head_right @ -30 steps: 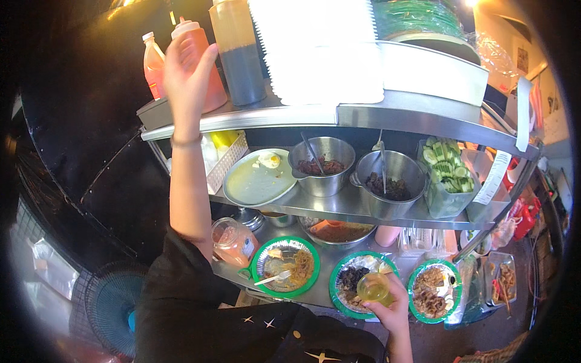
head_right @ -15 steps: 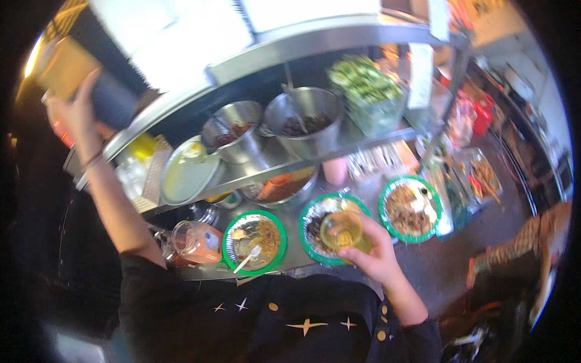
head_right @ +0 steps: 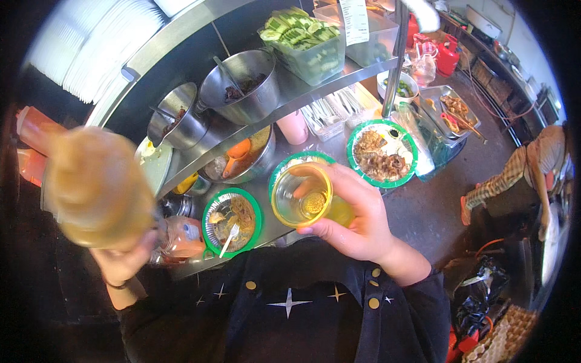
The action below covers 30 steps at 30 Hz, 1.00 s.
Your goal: The person assembles food bowls by placing cooked meat and a dark topping onto plates of rice using tongs and a spoon. They then add sauces and seasonings from various containers and jars to the bowls.
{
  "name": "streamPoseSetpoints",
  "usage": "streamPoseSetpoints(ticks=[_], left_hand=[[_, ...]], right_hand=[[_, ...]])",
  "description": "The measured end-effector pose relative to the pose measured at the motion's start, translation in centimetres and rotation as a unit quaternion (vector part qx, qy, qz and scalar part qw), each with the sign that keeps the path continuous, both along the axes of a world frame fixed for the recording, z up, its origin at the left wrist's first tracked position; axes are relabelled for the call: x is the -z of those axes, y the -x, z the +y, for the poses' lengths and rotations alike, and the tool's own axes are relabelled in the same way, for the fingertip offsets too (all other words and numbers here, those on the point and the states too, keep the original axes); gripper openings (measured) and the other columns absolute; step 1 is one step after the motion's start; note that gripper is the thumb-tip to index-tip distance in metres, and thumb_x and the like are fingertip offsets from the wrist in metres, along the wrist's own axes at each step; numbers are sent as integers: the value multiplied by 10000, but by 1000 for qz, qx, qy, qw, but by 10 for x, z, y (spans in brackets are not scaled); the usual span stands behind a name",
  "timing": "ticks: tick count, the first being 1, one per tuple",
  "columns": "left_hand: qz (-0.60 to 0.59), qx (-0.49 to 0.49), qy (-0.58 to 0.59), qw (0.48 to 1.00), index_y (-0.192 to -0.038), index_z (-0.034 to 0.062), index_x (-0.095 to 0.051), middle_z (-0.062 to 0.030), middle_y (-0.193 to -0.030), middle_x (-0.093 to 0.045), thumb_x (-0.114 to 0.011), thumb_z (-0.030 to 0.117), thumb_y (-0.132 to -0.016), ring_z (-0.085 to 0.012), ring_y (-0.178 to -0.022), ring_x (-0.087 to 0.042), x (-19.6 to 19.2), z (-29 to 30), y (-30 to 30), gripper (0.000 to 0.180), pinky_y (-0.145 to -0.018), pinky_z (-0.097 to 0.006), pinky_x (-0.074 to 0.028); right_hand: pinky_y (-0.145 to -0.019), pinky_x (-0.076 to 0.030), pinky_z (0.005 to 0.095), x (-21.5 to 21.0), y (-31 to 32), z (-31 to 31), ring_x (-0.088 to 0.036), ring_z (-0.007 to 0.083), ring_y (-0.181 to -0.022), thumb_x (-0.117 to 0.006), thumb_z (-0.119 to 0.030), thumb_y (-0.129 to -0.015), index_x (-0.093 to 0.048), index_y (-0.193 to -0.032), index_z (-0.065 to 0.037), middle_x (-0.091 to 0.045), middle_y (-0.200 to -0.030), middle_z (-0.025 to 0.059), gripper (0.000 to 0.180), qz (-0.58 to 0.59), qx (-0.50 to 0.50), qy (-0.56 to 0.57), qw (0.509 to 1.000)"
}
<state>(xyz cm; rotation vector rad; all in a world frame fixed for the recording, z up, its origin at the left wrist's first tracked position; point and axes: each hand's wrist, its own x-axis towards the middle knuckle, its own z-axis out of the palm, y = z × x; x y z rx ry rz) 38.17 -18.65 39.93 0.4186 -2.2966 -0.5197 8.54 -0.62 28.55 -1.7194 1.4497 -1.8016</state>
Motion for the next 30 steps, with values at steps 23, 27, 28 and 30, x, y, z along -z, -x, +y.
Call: streamPoseSetpoints(ticks=[23,27,28,30], left_hand=[[-118,-54,664,736,-1351,337,-438,-215,-1156,-555,-566,685,-773,-366,-1030,-593,14,38,73,686,-888,-474,-493],[-133,-58,694,705,-1371,500,-335,-219,-1167,-550,-535,672,-806,-355,-1033,-595,10,41,71,624,-866,-474,-506],[-146,-65,690,706,-1370,521,-314,-220,-1165,-551,-531,655,-821,-351,-1031,-597,9,43,70,606,-858,-471,-512],[-167,-65,693,698,-1372,546,-283,-221,-1158,-554,-531,618,-845,-346,-1025,-601,3,47,71,586,-845,-465,-522]], right_hand=[[-770,-461,327,27,9,24,-594,248,-834,-721,-226,-747,-554,-1201,44,-622,-944,141,554,100,75,-27,992],[-770,-461,328,29,10,27,-593,247,-833,-727,-245,-742,-556,-1200,45,-623,-938,141,568,94,71,-29,993],[-769,-461,328,29,10,27,-593,248,-832,-728,-249,-741,-556,-1200,46,-623,-938,141,572,89,68,-31,993],[-768,-460,328,31,12,28,-592,247,-828,-730,-254,-739,-558,-1199,46,-623,-936,139,576,85,69,-31,994]])
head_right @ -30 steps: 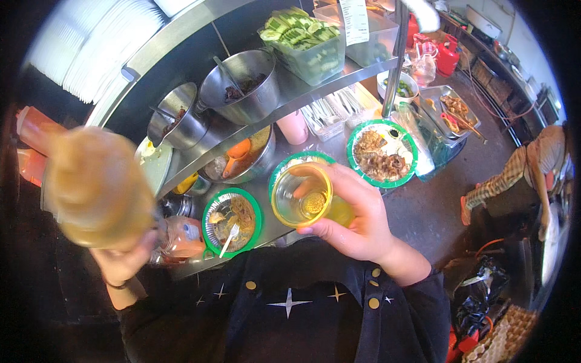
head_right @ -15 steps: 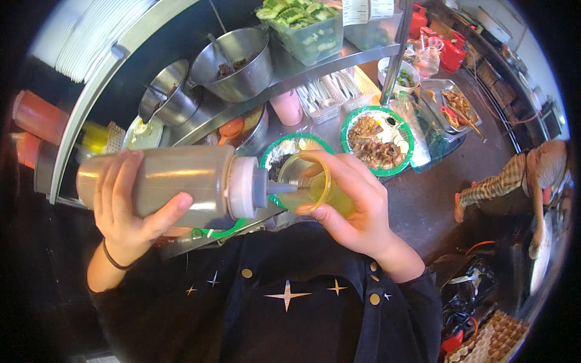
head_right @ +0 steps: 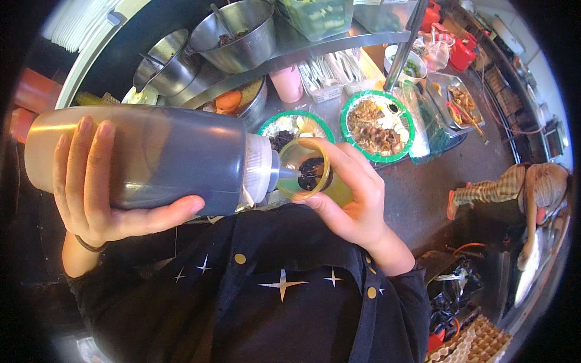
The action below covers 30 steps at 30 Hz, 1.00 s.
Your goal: The person assembles food bowls by placing cooked meat and a dark topping onto plates of rice using tongs and a spoon. They then add sauces and seasonings from various containers and jars to the bowls.
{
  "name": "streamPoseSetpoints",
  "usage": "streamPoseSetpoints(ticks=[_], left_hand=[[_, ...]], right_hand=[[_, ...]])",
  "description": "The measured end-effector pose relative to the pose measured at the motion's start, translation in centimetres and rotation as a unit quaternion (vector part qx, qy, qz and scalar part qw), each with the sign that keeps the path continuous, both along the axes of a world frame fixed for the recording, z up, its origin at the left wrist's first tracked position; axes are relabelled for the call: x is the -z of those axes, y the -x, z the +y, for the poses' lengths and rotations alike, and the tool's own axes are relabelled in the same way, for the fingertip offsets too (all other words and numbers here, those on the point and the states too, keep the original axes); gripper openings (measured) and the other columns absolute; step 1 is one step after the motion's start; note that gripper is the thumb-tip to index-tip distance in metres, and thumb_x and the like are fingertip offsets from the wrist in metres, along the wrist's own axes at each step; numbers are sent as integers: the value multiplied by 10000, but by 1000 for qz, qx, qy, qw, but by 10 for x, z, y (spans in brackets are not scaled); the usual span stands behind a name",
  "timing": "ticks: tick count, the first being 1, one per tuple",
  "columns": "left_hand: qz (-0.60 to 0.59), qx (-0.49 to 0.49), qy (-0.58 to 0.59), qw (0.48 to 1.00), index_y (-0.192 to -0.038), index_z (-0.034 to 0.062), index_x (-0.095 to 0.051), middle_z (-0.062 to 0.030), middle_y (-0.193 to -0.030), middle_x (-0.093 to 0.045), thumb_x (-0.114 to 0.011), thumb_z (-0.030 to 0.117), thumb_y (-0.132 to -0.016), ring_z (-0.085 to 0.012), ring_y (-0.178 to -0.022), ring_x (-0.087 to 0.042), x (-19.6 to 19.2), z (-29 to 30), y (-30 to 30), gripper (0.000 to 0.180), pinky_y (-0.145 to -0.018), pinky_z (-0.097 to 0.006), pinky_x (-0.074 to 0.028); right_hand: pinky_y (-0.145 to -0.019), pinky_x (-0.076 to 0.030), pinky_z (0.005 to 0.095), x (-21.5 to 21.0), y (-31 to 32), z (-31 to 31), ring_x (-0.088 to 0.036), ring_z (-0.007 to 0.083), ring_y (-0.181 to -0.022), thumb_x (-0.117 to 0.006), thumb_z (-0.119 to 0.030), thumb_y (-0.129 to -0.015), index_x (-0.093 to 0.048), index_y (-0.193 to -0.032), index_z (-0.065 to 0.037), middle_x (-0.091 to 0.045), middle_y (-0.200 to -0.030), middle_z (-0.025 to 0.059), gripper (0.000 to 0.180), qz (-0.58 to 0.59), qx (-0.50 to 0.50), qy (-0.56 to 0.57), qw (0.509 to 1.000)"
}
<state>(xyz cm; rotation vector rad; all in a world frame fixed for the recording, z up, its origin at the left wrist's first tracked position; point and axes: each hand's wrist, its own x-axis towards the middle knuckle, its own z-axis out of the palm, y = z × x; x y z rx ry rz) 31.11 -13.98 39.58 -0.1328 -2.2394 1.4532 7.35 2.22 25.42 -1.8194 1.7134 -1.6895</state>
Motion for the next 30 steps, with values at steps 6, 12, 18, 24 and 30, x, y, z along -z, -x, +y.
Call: streamPoseSetpoints(ticks=[6,12,18,24,30], left_hand=[[0,23,50,998,-1377,548,-267,-216,-1155,-558,-564,566,-853,-347,-1008,-611,-1,-5,0,603,-828,-446,-538],[9,-1,-15,1000,-1357,501,-350,-189,-1150,-567,-588,557,-839,-352,-996,-615,5,-1,-2,573,-853,-450,-523],[-3,26,-195,981,-1217,322,-592,-174,-1114,-577,-715,420,-741,-347,-943,-606,13,-13,2,501,-808,-424,-491],[-3,-19,-449,893,-1221,283,-616,-88,-983,-581,-764,142,-549,-241,-818,-609,23,-13,0,703,-692,-324,-484],[-14,18,-707,706,-1396,81,-399,-119,-1267,-539,-832,82,-555,-244,-1033,-572,34,-26,0,946,-914,-367,-452]], right_hand=[[-763,-460,328,-2,-1,1,-590,245,-814,-733,-262,-737,-559,-1195,48,-621,-923,136,579,17,0,3,1000],[-759,-458,326,-1,0,1,-588,240,-815,-734,-267,-739,-561,-1191,47,-620,-919,132,578,11,-11,8,1000],[-778,-452,319,1,-3,0,-593,224,-845,-761,-234,-723,-560,-1188,50,-627,-950,124,581,-44,-10,19,999],[-852,-437,313,1,-9,-5,-591,215,-959,-784,-190,-710,-551,-1201,56,-622,-1069,135,597,-154,-40,51,986],[-954,-403,324,-17,-12,-8,-543,199,-1097,-775,-189,-749,-503,-1255,59,-562,-1227,135,626,-292,-101,17,951]])
